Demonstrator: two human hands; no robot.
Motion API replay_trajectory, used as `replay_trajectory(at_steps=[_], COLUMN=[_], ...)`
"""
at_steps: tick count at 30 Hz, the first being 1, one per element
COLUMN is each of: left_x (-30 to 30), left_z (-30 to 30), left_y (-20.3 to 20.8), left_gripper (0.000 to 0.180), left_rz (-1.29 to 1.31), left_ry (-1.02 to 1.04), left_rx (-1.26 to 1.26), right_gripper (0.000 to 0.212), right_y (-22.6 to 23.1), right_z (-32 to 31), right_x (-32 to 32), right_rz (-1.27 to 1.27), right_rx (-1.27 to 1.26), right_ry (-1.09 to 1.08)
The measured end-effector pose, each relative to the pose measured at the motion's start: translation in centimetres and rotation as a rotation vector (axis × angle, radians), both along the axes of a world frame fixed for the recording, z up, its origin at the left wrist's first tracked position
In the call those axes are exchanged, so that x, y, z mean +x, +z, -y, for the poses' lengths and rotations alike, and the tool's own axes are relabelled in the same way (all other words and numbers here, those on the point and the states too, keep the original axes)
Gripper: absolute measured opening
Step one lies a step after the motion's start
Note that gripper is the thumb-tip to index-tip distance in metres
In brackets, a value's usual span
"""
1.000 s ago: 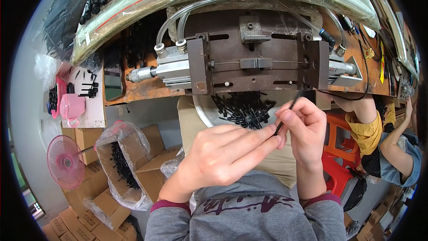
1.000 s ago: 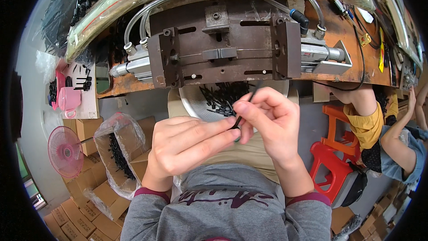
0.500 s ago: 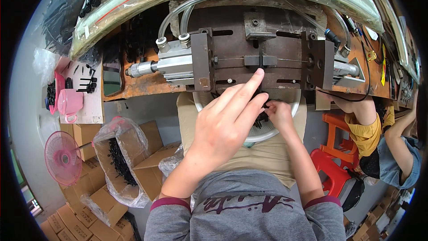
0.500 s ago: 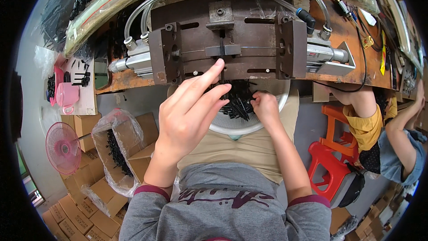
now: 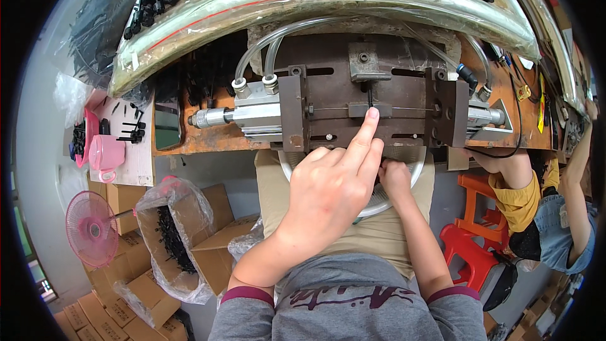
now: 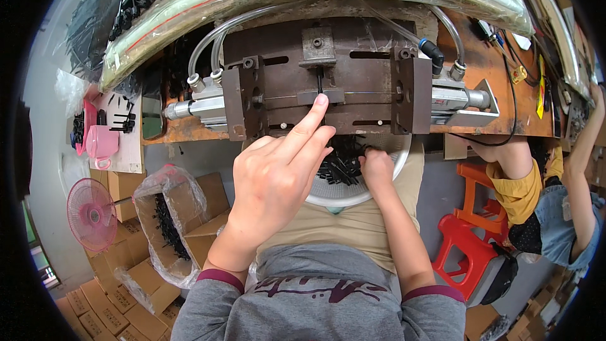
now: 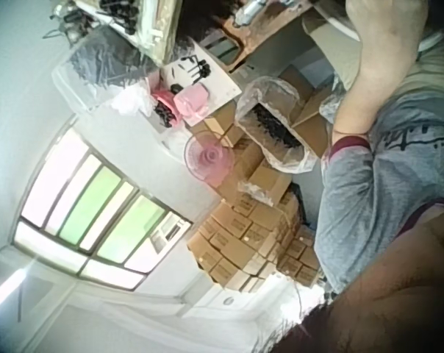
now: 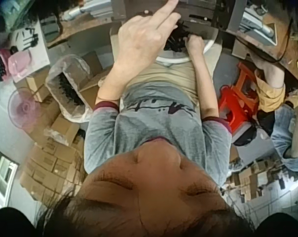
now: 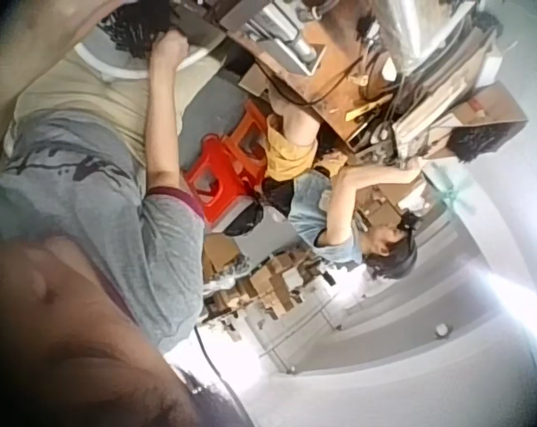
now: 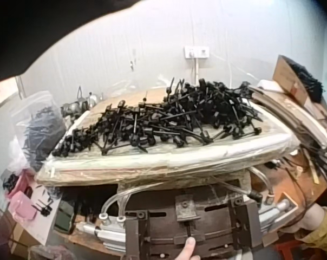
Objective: Manually assembling small black cable connectors using a mechanical assembly jig at a workstation.
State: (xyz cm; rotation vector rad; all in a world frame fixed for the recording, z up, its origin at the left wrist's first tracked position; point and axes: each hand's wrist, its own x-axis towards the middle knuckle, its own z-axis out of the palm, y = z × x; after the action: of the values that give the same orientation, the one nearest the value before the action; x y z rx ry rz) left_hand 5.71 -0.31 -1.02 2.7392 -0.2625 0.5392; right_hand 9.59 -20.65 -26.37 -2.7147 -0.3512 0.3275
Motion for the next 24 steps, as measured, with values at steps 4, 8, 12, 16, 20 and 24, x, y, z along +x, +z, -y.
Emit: replay_trajectory(at_steps=[4, 8, 12, 16, 20, 24], left_x=[0.1, 0.1, 0.0, -0.5, -3.4, -5.1], left_z=[0.0, -0.1, -0.4, -0.9, -1.2, 0.1], left_y=[0.3, 0.0, 0.1, 0.0, -0.1, -1.1], left_gripper=[0.021, 0.021, 0.022, 0.027, 0.033, 0.03], left_rz=[-0.015, -0.013, -0.025, 0.043, -0.1, -0.135], left_ry=[0.001, 0.0, 0.002, -0.133, -0.372, -0.411], left_rx=[0.04, 0.021, 0.001, -0.219, -0.506, -0.579], right_gripper=[0.022, 0.019, 0.017, 0.016, 0.014, 0.008], right_y=[5.5, 12.9, 17.4, 19.7, 20.9, 21.7], right_z=[0.9, -0.1, -0.5, -0.7, -0.8, -1.4], right_x=[-0.5, -1.0, -2.1, -2.8, -3.1, -3.4], right_rz=[-0.148, -0.631, -0.797, -0.801, -0.802, -0.768], right_rx=[0.315, 0.841, 1.133, 1.27, 1.402, 1.461], right_ry=[-0.111, -0.267, -0.289, -0.275, -0.267, -0.224])
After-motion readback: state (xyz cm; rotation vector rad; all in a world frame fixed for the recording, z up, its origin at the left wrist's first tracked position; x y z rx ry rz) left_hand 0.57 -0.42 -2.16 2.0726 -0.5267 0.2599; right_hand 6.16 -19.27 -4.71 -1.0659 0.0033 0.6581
